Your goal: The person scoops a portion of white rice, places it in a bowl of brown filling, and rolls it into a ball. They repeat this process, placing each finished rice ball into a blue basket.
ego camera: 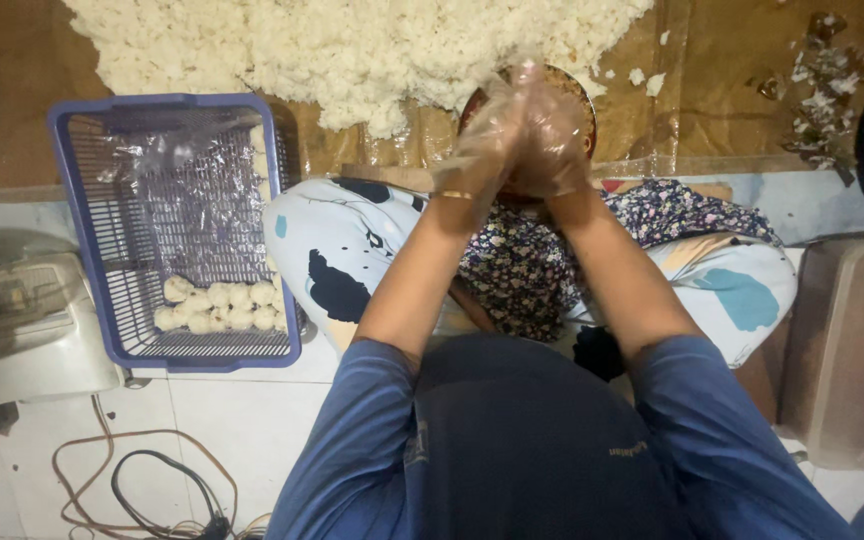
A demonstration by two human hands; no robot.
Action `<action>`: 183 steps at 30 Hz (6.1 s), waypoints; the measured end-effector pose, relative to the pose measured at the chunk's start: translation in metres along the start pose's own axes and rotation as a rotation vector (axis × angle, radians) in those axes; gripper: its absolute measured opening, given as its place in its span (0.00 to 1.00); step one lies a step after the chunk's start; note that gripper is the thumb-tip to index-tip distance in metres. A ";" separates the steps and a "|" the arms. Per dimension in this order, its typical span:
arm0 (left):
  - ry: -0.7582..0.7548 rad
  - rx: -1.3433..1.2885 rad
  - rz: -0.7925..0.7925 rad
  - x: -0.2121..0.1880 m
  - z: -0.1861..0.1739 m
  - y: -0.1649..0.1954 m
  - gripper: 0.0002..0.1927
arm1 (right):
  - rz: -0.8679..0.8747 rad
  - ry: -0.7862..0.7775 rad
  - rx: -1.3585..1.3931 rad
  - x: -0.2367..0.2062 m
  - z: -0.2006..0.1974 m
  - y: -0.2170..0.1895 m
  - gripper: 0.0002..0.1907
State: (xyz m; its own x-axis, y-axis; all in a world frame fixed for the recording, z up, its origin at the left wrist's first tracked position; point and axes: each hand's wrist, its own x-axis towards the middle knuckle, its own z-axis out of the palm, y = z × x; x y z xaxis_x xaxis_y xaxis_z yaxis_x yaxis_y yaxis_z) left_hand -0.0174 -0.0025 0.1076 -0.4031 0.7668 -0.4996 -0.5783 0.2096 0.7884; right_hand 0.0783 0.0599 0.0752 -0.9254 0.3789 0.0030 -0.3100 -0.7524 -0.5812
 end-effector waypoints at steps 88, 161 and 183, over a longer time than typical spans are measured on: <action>0.849 1.818 -0.413 -0.218 -0.517 -0.026 0.18 | 0.332 0.281 -2.484 -0.007 -0.140 -0.059 0.44; 0.205 -0.406 -0.046 0.011 -0.033 -0.040 0.41 | 0.340 0.194 -2.321 -0.035 0.033 -0.017 0.08; -0.188 -0.566 0.425 0.001 -0.032 -0.068 0.30 | -0.641 0.158 -1.776 -0.025 0.028 -0.038 0.04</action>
State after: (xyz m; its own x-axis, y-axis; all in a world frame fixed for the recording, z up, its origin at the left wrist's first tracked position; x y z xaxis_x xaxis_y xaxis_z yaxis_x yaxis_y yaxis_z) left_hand -0.0012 -0.0359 0.0421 -0.5751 0.8139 -0.0819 -0.6974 -0.4355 0.5692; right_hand 0.1076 0.0642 0.1199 -0.7196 0.4546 0.5249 0.0963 0.8139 -0.5729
